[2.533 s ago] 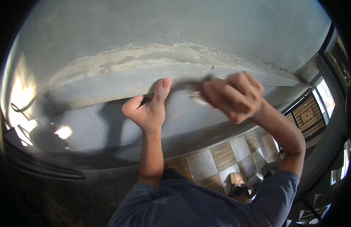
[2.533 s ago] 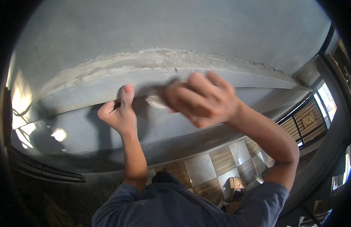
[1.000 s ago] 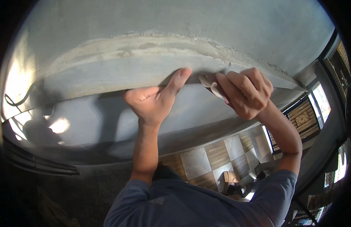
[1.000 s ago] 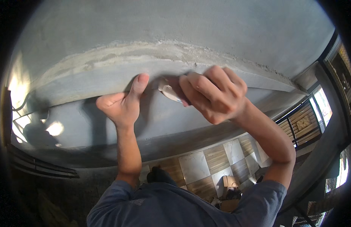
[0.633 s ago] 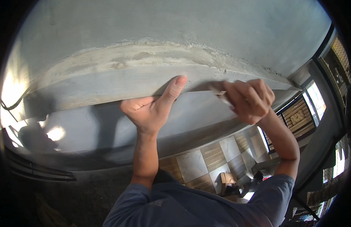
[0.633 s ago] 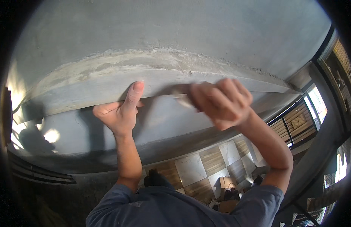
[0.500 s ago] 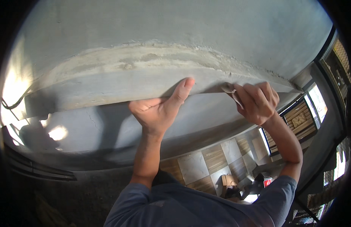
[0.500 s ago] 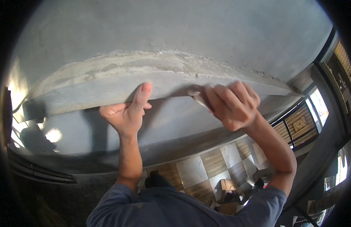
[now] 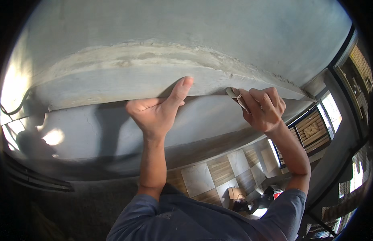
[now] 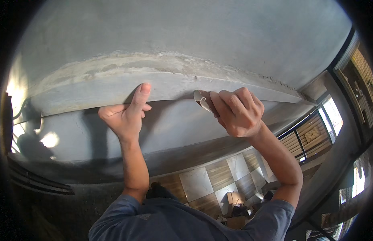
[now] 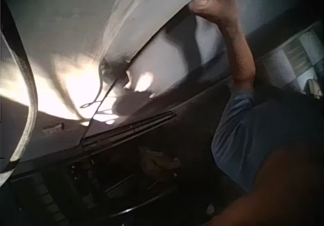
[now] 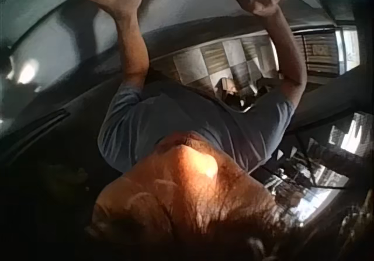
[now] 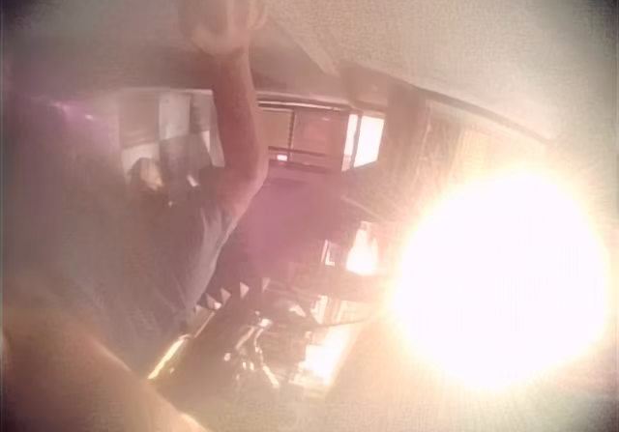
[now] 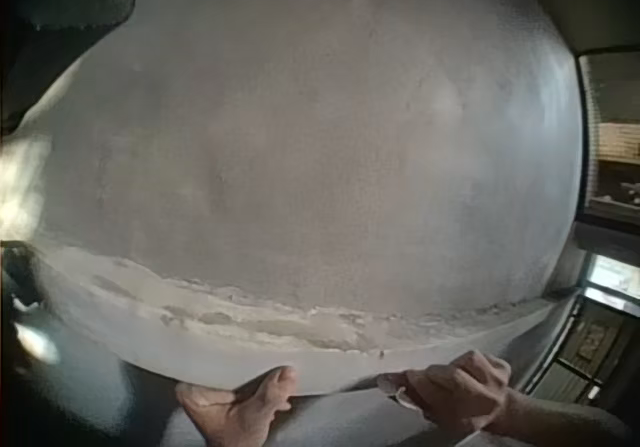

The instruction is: Sand the surface of a concrete or plastered wall beam using a piece of sandpaper.

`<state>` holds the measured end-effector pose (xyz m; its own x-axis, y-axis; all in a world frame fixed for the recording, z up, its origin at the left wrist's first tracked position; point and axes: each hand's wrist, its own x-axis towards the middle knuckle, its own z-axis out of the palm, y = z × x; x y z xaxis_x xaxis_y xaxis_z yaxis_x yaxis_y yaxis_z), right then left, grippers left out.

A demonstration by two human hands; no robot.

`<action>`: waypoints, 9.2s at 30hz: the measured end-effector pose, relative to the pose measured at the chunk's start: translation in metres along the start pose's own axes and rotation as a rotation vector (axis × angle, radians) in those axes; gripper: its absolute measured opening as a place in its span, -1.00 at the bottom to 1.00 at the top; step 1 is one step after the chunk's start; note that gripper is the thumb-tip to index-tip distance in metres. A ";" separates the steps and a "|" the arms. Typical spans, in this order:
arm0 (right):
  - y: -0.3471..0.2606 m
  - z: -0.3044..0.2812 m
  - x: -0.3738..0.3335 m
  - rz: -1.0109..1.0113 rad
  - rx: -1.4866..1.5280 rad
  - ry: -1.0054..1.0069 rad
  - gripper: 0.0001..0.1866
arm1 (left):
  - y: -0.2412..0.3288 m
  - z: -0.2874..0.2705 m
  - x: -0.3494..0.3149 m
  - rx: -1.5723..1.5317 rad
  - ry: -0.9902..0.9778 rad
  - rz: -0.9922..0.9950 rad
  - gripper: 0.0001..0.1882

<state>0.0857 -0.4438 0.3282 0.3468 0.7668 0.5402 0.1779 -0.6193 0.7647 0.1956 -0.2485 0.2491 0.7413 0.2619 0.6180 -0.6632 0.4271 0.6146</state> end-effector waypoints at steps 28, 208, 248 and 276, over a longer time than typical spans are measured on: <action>-0.005 0.020 0.018 -0.109 0.088 0.181 -0.76 | -0.002 -0.001 0.000 0.029 -0.075 0.056 -0.65; 0.004 0.034 0.023 -0.093 0.106 0.321 -0.78 | 0.004 -0.014 0.040 0.201 -0.278 1.113 0.07; 0.008 0.024 -0.032 -0.021 -0.070 0.262 -0.70 | 0.008 0.004 0.036 0.350 -0.192 1.195 -0.09; 0.003 0.032 0.005 -0.048 0.002 0.296 -0.58 | -0.001 0.007 0.025 0.315 -0.033 1.033 -0.23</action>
<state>0.1179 -0.4471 0.3221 0.0544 0.8109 0.5827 0.1897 -0.5813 0.7913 0.2135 -0.2488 0.2676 -0.1918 0.3423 0.9198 -0.9663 -0.2300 -0.1160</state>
